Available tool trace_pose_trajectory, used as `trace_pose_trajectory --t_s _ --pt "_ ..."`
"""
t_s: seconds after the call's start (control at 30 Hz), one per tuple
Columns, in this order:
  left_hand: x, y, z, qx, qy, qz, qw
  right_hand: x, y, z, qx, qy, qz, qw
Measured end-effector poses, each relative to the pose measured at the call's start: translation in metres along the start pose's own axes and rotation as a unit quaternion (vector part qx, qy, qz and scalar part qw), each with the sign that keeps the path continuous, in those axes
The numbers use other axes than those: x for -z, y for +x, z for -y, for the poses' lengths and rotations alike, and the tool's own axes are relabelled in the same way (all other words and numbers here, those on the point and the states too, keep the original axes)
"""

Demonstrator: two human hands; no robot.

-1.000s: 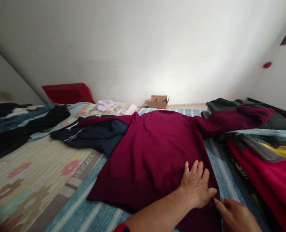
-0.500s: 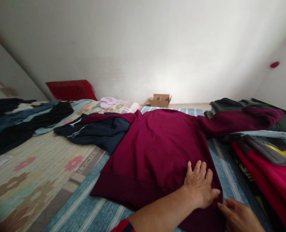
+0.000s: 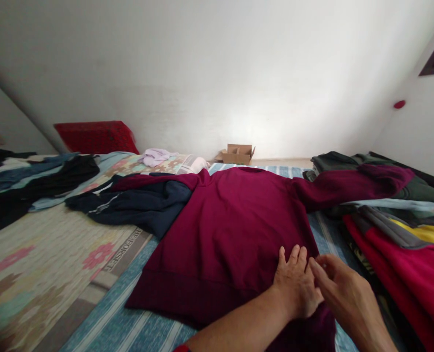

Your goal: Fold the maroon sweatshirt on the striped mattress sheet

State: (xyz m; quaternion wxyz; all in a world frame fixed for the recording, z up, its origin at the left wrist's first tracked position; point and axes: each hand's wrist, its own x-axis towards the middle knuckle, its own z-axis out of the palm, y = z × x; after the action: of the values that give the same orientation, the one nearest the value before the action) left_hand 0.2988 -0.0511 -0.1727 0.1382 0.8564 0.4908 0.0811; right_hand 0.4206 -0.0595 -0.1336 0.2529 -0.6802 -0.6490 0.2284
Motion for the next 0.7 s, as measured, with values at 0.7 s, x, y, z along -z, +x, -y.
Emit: trace_pose_trajectory --t_s 0.7 --pt "0.005 -0.004 -0.001 -0.039 -0.004 -0.076 0.996 -0.09 0.159 -0.008 0.138 -0.001 0.044 0.989"
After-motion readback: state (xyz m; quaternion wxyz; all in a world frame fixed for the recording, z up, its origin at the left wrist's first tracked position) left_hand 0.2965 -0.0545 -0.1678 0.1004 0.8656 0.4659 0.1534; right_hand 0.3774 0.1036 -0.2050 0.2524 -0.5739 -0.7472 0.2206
